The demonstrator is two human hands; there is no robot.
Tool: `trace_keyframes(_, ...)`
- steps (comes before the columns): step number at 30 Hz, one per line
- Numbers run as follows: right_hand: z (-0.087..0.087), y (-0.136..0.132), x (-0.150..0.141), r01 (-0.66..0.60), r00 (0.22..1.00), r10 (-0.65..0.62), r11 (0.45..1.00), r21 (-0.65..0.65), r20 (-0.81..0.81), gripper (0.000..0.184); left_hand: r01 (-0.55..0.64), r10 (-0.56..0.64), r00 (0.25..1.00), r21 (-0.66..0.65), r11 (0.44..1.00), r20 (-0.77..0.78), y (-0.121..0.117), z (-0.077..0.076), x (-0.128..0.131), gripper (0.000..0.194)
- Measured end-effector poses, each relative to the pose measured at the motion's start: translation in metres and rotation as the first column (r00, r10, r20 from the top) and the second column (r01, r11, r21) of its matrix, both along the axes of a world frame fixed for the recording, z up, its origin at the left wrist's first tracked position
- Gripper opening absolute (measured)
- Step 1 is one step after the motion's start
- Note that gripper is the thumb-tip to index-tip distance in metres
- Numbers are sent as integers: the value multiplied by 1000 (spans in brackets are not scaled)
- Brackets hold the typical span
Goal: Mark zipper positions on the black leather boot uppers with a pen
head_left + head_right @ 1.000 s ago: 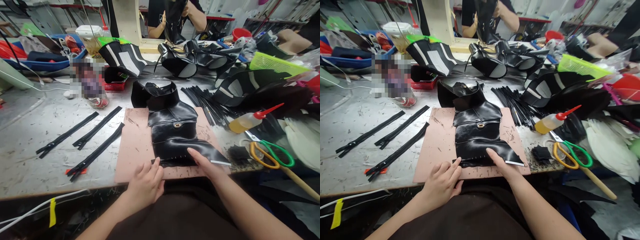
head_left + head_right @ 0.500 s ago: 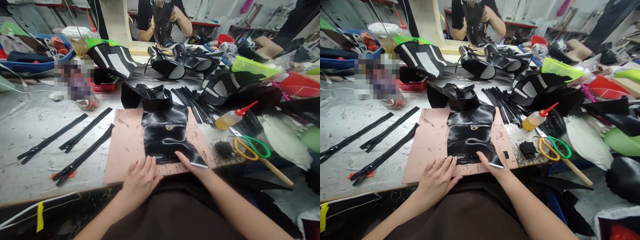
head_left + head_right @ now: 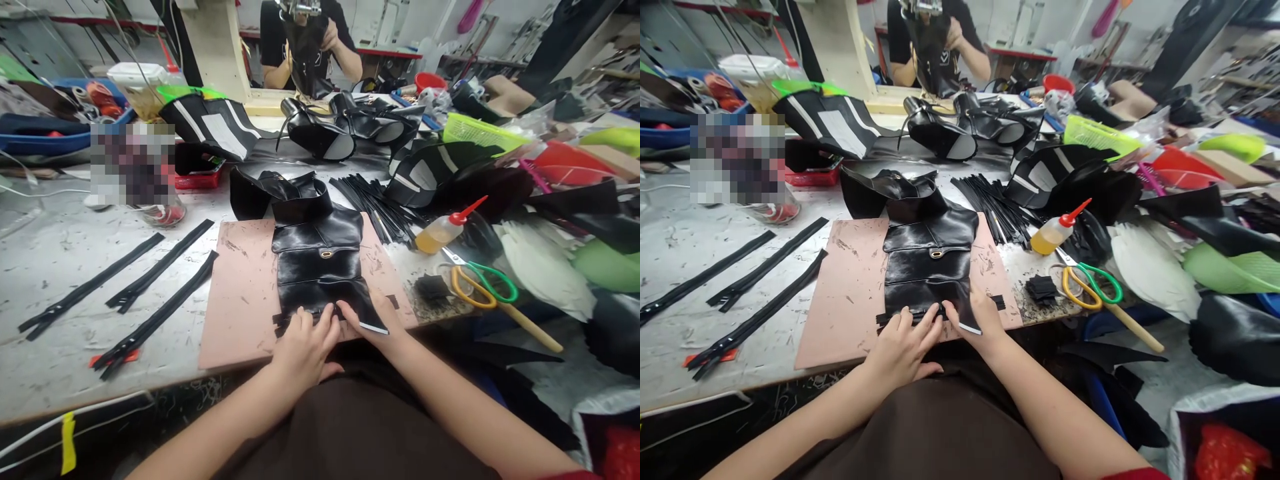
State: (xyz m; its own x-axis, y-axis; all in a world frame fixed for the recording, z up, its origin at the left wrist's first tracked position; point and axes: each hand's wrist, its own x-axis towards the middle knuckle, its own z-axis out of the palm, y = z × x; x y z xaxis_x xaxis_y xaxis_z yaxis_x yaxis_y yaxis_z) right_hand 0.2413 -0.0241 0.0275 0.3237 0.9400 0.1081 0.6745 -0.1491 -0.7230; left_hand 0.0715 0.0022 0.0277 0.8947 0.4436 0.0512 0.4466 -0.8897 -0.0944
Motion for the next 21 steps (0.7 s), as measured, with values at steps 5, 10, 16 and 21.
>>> trace_keyframes(5, 9, -13, 36, -6, 1000, 6, 984, -177, 0, 37, 89, -88, 995, -19, 996, 38, 3, -3, 6, 73)
trace_keyframes(10, 13, -19, 51, -154, 850, -11, 951, -267, -527, 40, 92, -90, 994, -27, 995, 56, 4, -7, 7, 67)
trace_keyframes(16, 8, 0, 45, -226, 906, 143, 959, -170, -398, 45, 105, -104, 991, -9, 994, 82, 7, -8, 9, 63)
trace_keyframes(21, 7, 8, 56, -309, 910, 237, 934, -177, -341, 35, 176, -179, 969, 32, 984, 171, 13, -11, 17, 70)
